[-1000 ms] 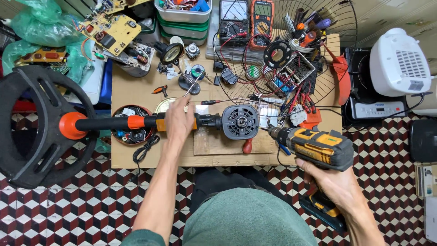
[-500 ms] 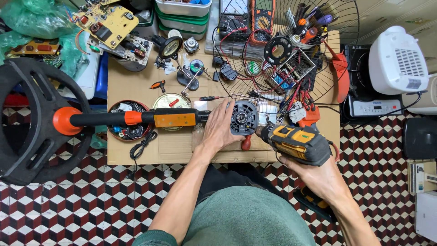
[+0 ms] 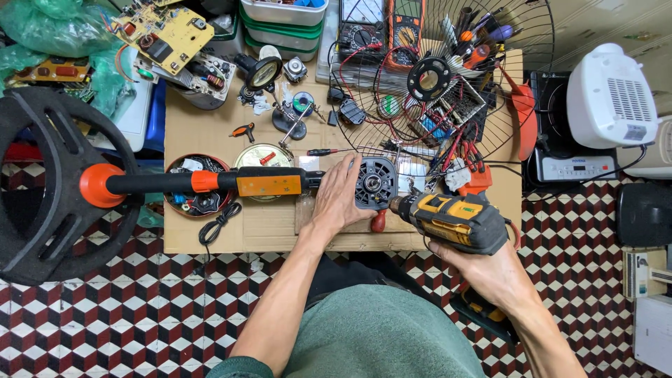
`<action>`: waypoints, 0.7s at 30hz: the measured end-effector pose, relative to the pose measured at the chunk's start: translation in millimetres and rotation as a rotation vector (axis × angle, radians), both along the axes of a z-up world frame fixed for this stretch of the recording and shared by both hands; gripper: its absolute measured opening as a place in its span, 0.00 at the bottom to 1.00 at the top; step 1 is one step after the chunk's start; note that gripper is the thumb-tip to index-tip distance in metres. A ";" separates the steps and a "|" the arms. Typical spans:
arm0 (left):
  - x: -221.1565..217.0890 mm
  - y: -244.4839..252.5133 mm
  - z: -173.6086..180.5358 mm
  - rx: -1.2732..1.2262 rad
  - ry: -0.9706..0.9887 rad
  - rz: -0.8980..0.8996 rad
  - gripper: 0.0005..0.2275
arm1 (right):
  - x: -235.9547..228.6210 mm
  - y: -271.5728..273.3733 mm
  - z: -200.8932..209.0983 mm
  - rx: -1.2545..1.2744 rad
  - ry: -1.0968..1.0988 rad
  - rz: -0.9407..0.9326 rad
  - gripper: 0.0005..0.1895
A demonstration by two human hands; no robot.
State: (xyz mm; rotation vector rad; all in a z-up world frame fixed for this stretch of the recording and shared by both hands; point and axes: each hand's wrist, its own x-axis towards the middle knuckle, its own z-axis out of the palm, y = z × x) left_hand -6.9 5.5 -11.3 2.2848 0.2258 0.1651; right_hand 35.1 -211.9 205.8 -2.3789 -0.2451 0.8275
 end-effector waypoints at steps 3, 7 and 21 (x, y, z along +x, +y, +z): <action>-1.2 0.6 1.9 0.008 -0.014 -0.001 0.58 | -0.3 1.5 0.8 0.035 0.000 -0.002 0.24; -1.2 0.8 4.4 0.005 -0.028 -0.003 0.58 | 1.1 3.0 2.2 0.047 -0.010 -0.004 0.25; -3.3 2.0 8.8 -0.010 0.022 -0.018 0.57 | 21.7 44.1 37.4 -0.406 -0.009 0.271 0.21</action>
